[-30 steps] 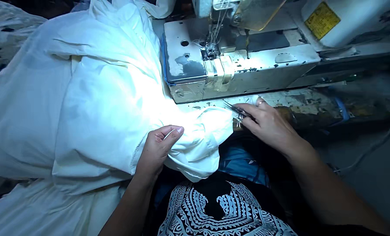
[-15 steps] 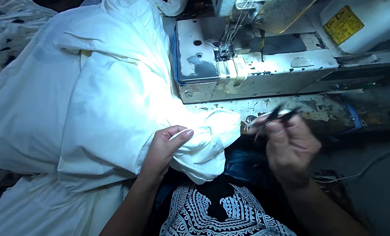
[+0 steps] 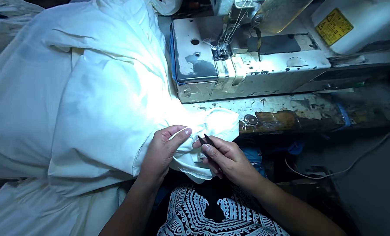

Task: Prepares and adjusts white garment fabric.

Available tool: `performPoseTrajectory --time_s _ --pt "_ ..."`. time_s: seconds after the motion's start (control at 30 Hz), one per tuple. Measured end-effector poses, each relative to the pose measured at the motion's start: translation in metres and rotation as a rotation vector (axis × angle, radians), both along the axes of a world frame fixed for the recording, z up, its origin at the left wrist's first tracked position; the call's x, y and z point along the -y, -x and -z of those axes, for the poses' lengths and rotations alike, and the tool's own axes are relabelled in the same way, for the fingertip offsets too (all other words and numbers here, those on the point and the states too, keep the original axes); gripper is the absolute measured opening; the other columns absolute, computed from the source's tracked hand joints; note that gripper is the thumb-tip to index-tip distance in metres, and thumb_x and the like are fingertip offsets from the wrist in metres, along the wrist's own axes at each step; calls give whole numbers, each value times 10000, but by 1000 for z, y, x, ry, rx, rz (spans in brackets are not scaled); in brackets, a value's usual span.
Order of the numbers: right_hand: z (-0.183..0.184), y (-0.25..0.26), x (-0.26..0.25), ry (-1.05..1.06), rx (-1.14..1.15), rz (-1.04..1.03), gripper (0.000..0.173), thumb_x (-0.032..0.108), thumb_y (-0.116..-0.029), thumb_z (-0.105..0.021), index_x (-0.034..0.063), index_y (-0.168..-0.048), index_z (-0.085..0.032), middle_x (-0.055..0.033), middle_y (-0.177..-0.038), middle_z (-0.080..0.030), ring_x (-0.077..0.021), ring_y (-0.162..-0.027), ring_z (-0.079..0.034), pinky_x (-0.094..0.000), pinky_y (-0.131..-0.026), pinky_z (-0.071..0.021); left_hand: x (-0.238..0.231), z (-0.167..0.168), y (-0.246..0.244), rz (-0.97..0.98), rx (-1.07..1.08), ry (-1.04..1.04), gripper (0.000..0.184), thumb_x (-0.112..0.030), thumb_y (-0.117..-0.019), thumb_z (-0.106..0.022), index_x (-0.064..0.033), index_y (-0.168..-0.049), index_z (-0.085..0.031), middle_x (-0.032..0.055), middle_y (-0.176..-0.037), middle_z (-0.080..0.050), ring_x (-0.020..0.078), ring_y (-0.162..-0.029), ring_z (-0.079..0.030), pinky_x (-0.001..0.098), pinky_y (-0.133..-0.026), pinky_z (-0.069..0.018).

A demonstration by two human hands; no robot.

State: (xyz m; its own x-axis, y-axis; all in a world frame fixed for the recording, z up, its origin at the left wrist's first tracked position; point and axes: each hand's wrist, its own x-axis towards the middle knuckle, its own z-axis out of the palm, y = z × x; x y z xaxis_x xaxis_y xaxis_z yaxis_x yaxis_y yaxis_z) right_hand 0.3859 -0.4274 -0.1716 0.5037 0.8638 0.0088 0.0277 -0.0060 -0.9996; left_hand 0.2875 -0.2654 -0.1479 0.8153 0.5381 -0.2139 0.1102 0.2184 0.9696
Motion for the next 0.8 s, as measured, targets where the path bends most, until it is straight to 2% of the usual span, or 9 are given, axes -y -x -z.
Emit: performPoseTrajectory --time_s 0.53,0.63,0.7,0.8 --pt "6 2 -6 -25 11 24 300 194 -1101 -427 37 -1127 -682 74 -747 -603 59 -519 -495 -102 -469 -436 -3 3 0 41 -1 1 154 -54 -982 -617 -42 -909 -752 29 -750 -714 61 -687 -679 210 -680 -578" --pt "6 -1 -7 -72 104 40 397 269 -1117 -384 50 -1082 -713 98 -794 -601 97 -608 -476 -77 -547 -403 -3 3 0 66 1 -30 152 -48 -978 -618 -51 -908 -753 15 -766 -730 48 -709 -691 200 -697 -578" --pt "7 -3 -7 -90 92 56 405 305 -1110 -416 65 -1061 -739 118 -809 -611 112 -638 -470 -68 -571 -387 -2 3 1 82 3 -43 139 -45 -976 -624 -44 -915 -749 15 -790 -742 48 -740 -702 205 -728 -582" --pt "7 -7 -9 -83 -111 40 281 248 -1054 -546 86 -1003 -770 130 -757 -616 103 -580 -455 -76 -520 -366 -2 6 1 108 14 -83 122 -55 -969 -638 -53 -910 -746 -4 -774 -731 29 -724 -688 193 -710 -572"
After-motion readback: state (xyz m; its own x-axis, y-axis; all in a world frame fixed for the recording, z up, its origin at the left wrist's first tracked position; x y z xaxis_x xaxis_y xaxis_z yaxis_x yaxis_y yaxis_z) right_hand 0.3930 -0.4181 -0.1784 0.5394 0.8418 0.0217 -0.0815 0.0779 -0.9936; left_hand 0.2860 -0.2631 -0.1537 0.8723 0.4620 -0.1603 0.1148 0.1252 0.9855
